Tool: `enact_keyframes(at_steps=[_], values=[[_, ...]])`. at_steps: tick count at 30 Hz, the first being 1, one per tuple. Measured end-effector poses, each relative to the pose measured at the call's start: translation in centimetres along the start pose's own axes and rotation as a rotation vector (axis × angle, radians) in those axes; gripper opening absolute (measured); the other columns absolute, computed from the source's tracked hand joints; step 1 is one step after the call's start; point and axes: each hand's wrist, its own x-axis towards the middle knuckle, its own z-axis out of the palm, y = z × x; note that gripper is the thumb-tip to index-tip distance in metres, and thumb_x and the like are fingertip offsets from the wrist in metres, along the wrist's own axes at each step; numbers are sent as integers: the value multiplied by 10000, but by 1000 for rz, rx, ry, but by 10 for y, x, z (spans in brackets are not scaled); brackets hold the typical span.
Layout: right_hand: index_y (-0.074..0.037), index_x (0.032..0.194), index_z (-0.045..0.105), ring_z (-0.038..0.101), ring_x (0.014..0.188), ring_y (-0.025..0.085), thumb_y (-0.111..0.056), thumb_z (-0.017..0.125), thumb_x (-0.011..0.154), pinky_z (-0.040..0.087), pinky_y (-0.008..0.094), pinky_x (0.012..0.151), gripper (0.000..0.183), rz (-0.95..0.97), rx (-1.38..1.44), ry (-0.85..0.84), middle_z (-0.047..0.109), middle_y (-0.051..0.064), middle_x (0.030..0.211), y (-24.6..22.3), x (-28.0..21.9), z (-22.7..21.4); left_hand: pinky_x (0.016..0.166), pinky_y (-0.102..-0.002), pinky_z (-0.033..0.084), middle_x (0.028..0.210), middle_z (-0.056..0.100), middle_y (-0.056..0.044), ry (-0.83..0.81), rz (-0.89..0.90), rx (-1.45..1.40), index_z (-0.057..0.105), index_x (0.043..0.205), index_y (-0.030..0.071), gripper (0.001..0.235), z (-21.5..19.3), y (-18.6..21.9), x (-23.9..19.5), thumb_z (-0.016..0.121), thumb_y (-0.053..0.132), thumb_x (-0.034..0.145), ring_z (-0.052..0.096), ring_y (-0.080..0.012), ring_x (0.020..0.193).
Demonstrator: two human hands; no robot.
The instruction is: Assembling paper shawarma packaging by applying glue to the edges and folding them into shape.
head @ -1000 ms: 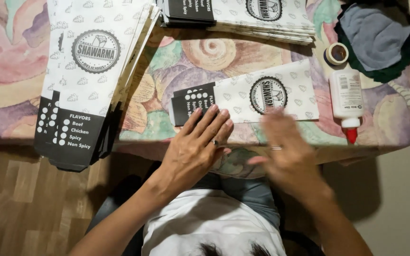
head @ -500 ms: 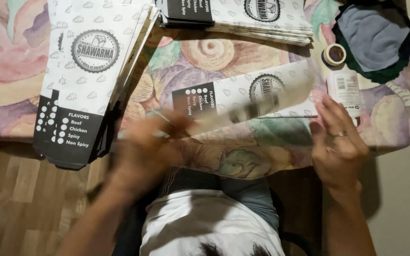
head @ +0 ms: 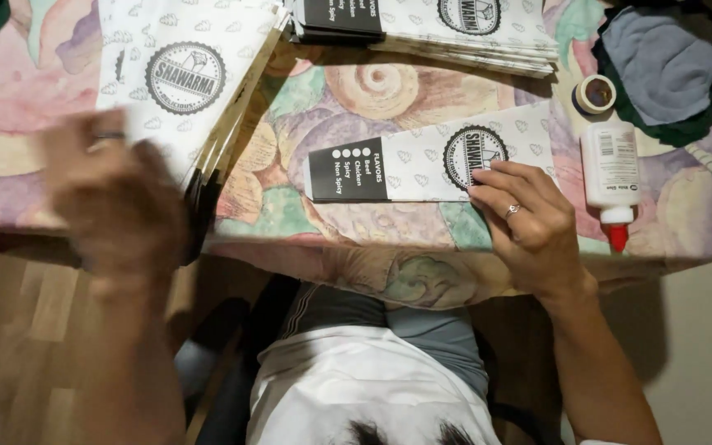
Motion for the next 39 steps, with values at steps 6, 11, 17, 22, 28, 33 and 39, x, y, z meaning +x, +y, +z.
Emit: enact_keyframes(at_steps=[6,11,17,22,28,33,39], values=[[99,1151,705,672,1140,457,117,691,971,590,524,997,181,-77,-23,-104,720,247,1220,5,-1,-7,837,-434,654,972,722,-228,81,614,-1045,663,968,-57,106,-38,110,-13,628,-154,947,729,-365,919],[83,1167,701,679,1142,451,151,653,975,597,519,977,209,-104,-43,-108,721,243,1228,11,-5,-7,993,-519,581,1214,720,-260,0,645,-910,729,1140,-65,221,-20,132,-35,739,-27,923,658,-449,1200],[31,1113,722,674,1123,460,225,703,973,546,582,1089,240,39,-32,6,707,250,1139,31,-28,-18,910,-481,592,1160,740,-231,38,635,-913,746,1080,-61,171,-22,136,-30,755,-32,912,676,-395,1128],[167,1432,709,608,1046,371,-144,964,904,481,490,894,664,596,-396,-89,696,275,1216,86,-76,-76,818,-445,584,1127,740,-199,0,709,-892,740,1081,-32,133,-23,130,-19,703,20,964,675,-355,1050],[-5,1307,686,551,893,137,-133,871,907,464,290,701,459,1118,166,4,620,34,1081,97,-89,-84,662,-404,504,1173,723,-183,-31,761,-830,754,1090,15,178,-29,129,-6,648,129,1004,625,-294,958],[-244,1537,477,609,1337,153,-160,712,956,584,416,1171,633,1106,718,422,588,-55,1409,111,-119,-91,631,-398,494,1171,725,-130,-69,722,-728,746,1045,63,225,-24,137,-8,688,277,1005,616,-266,966],[-231,1493,434,572,1552,356,-205,693,1173,656,555,1133,413,915,600,551,493,52,1492,123,-166,-92,633,-377,529,1101,754,-106,-96,734,-729,792,1024,88,209,-19,136,0,726,279,974,635,-257,970]])
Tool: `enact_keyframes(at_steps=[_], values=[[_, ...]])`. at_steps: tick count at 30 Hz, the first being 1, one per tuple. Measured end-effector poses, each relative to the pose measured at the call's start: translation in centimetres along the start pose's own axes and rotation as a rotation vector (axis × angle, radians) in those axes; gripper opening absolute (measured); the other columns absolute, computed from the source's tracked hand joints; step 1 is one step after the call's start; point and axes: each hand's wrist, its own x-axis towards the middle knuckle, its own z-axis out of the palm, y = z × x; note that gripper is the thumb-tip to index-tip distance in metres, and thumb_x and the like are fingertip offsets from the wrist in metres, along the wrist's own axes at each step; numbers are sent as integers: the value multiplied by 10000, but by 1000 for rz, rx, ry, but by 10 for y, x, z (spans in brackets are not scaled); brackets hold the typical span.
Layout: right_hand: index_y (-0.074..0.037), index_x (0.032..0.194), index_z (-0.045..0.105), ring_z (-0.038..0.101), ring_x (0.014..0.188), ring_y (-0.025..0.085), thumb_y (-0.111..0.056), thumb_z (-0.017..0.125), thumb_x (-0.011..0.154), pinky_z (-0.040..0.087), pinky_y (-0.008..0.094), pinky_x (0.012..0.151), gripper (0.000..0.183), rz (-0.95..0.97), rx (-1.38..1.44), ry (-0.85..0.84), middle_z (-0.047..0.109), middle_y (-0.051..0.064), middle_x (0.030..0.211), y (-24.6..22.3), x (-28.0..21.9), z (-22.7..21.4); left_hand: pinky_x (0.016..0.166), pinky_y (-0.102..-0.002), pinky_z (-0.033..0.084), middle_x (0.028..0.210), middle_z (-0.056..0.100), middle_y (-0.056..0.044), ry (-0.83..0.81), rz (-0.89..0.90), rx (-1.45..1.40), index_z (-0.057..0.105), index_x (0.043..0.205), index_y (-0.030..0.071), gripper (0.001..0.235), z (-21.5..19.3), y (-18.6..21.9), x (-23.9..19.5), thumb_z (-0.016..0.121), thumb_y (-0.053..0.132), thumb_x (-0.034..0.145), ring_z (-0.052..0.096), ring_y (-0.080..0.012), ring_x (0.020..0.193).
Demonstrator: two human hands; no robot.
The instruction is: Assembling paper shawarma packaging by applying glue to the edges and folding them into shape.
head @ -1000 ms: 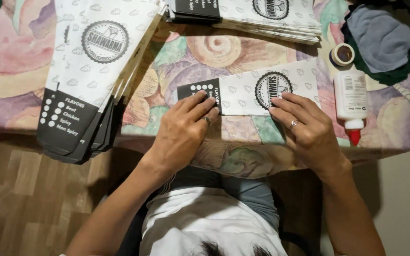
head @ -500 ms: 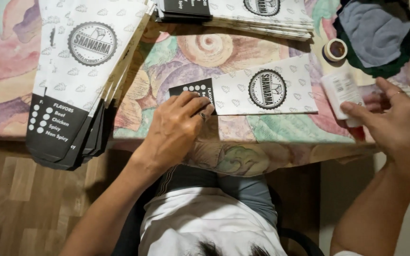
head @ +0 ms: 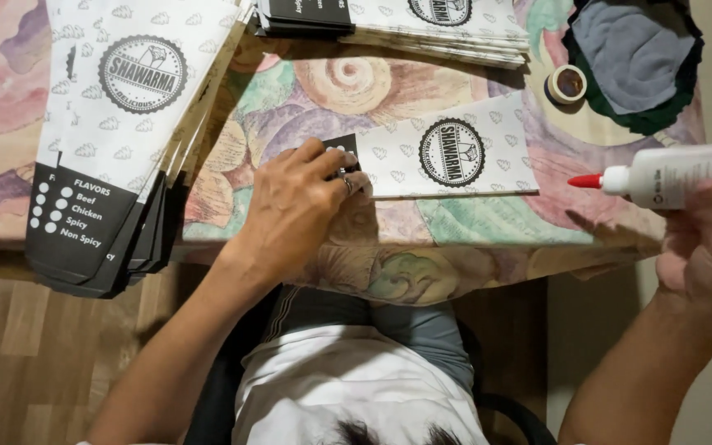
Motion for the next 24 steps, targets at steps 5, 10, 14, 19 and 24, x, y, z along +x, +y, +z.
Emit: enact_keyframes(at_steps=[5,10,14,19,24], values=[[-69,1032,879,694,748,374,-371,674,1319,532,409,678,465,-973,-1544,299,714,198,951,11,-30,-9,534,-302,523,892,747,-46,-102,-64,-83,745,967,89,62,0,-10,2,735,151,961,632,-190,767],[30,1469,336,566,1243,484,290,834,920,562,577,1067,785,-460,-93,115,496,400,1384,0,-34,89,601,-337,454,731,629,1,-290,-242,-183,599,1152,91,110,-11,-16,14,554,131,1060,517,-160,539],[5,1428,422,608,1080,397,109,875,941,665,551,822,673,-309,-186,69,548,277,1242,-13,-37,101,669,-413,486,691,605,-5,-230,-247,-266,612,1111,86,149,-14,-25,19,510,195,1118,486,-177,521],[52,1462,333,486,1231,554,270,771,1028,545,742,916,654,-406,-128,42,438,401,1352,-32,-27,81,650,-357,473,670,587,1,-231,-292,-303,623,1083,85,120,-6,-33,18,532,156,1118,446,-143,502],[24,1473,373,512,1200,532,254,751,1040,571,808,867,619,-385,-80,8,476,387,1336,-32,-30,87,507,-428,365,583,525,-23,-85,-186,-346,578,910,74,198,-10,-37,24,569,129,1099,472,-228,431]])
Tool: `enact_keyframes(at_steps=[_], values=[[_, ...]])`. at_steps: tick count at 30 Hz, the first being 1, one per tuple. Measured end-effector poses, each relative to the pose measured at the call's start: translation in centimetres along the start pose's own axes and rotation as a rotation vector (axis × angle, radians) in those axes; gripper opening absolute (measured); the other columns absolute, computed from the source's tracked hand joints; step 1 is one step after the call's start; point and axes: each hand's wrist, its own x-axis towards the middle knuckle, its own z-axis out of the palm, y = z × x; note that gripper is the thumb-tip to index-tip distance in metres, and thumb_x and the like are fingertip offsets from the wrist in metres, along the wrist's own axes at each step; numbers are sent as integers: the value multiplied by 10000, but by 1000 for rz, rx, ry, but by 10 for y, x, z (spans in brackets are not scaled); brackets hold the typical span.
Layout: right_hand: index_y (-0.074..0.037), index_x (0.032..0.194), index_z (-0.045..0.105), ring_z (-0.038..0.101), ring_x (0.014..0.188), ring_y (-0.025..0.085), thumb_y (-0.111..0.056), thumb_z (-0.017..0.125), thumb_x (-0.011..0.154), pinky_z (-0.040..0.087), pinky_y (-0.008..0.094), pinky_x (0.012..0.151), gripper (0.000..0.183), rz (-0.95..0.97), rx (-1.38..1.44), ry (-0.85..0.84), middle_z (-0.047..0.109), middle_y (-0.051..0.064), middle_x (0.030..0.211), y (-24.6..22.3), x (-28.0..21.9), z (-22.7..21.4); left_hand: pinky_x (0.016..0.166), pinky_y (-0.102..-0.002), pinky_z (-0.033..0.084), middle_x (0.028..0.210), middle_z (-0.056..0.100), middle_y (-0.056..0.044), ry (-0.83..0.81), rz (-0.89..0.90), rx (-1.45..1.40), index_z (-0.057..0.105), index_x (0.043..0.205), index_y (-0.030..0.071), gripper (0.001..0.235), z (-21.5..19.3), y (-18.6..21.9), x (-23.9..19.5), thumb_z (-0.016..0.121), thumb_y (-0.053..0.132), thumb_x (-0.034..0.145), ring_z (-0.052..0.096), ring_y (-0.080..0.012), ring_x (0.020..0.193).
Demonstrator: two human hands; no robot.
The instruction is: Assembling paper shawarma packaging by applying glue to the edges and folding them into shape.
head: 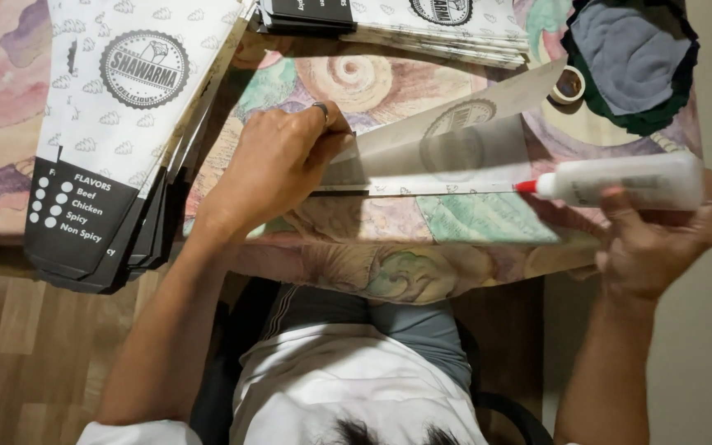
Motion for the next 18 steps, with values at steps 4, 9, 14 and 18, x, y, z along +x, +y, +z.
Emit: enact_keyframes(at_steps=[4,9,14,18], values=[[10,1460,420,606,1139,454,162,856,941,636,614,886,694,61,-75,57,535,327,1309,2,-16,32,561,-486,365,691,669,-108,-3,-29,-52,595,899,54,176,-5,-1,3,617,145,1049,604,-383,598],[-96,1489,417,621,1154,362,114,903,821,598,434,1021,852,195,-68,127,496,258,1356,-2,-40,89,578,-437,365,746,704,-89,-32,-46,-162,645,869,63,179,-10,-5,9,638,154,1024,629,-344,652],[-154,1493,362,581,1202,342,276,791,737,618,499,1017,969,257,358,38,458,255,1408,-7,-56,146,598,-462,359,741,672,-110,-123,-119,-137,598,820,93,238,-10,-10,17,687,220,1001,612,-367,701],[-147,1489,383,471,1367,290,147,858,777,568,458,1140,904,250,377,-32,361,153,1534,-27,-58,178,598,-452,354,746,646,-123,-178,-167,-156,539,780,66,347,-14,-11,21,692,237,1040,578,-324,666]])
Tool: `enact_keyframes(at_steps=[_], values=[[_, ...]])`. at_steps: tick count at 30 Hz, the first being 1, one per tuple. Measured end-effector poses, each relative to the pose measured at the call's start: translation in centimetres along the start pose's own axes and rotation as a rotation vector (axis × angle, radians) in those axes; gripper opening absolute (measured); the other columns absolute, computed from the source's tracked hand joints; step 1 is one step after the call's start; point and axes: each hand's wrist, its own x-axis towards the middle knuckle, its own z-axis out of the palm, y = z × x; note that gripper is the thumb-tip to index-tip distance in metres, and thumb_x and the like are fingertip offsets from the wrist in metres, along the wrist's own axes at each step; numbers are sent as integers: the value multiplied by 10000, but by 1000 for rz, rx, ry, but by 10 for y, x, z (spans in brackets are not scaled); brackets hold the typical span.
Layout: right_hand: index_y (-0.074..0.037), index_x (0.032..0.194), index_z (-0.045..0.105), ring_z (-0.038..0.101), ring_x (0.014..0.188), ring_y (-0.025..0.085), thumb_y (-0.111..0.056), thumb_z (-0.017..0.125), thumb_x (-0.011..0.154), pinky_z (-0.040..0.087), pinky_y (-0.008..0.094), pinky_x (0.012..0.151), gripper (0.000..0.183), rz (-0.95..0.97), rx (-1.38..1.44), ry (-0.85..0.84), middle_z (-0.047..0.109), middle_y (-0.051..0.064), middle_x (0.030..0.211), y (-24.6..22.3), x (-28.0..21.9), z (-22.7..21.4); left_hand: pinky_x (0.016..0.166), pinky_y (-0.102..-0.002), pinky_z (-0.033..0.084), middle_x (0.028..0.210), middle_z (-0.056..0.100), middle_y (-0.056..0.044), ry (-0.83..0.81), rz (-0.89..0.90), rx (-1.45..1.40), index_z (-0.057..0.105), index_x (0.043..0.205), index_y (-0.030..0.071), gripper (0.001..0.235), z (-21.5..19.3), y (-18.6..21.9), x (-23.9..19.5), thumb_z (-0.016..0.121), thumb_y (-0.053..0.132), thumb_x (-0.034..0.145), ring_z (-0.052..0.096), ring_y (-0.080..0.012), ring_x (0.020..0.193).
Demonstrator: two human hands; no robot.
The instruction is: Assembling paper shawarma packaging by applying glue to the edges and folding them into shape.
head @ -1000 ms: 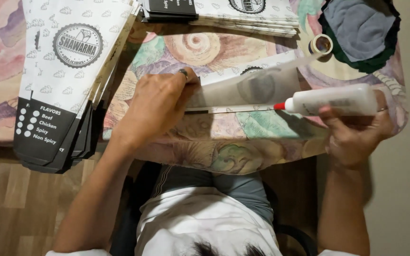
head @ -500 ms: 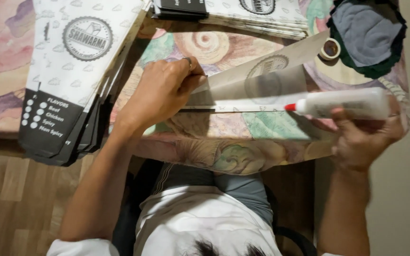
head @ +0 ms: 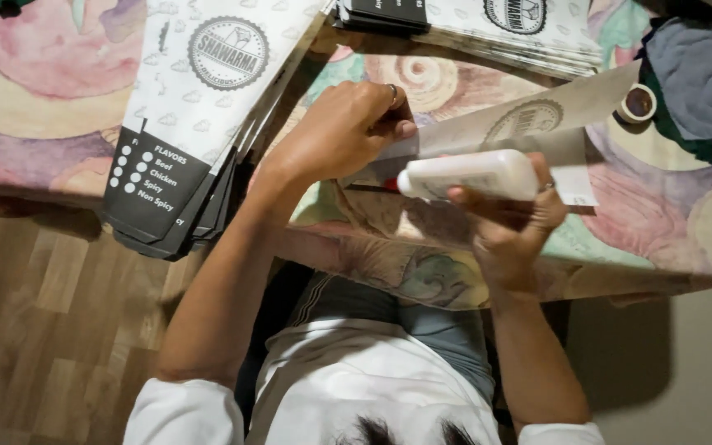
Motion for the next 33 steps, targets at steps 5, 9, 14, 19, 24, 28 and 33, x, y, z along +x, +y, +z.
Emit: enact_keyframes(at_steps=[5,9,14,19,24,28,33], values=[[3,1399,533,602,1282,341,19,877,778,693,395,983,711,44,68,-97,536,173,1378,-21,-1,43,642,-380,469,913,778,-70,-50,-8,-67,742,963,89,180,-6,4,3,646,234,1014,698,-235,780],[-75,1424,333,631,1229,297,-83,867,783,634,395,1060,834,283,23,115,561,173,1383,-5,8,-2,599,-344,473,825,745,-53,-20,37,-29,707,908,69,195,3,8,-7,689,227,1021,665,-186,677],[-121,1070,665,763,973,199,-305,876,947,709,403,840,306,35,-98,389,727,41,1043,-47,75,-89,487,-319,468,783,751,-8,101,144,273,742,998,138,52,30,31,-46,732,177,964,643,-225,758],[-11,1273,692,602,902,71,-102,884,1098,526,247,765,275,51,-658,129,670,14,1055,-35,95,-176,524,-399,499,1183,746,-167,414,409,408,760,916,40,66,53,23,-59,702,66,936,660,-296,918],[165,1322,816,551,1112,421,-30,1062,938,476,532,897,496,-557,-1527,-6,582,260,1257,-57,70,-136,530,-397,505,1150,759,-161,449,416,403,767,907,39,105,55,27,-61,715,91,982,664,-301,923],[29,1209,609,623,913,309,-140,757,1060,545,472,856,270,-320,-1014,-301,651,174,1105,-61,41,-66,641,-405,542,1189,742,-167,440,420,374,759,950,52,85,53,31,-63,678,30,964,664,-311,947],[-70,1533,469,374,1543,308,-297,635,1012,262,541,1299,593,-529,-1079,-856,434,126,1619,-64,27,-71,990,-467,551,1338,673,-214,318,397,259,741,1195,-21,244,47,21,-80,610,115,1042,641,-384,1190]])
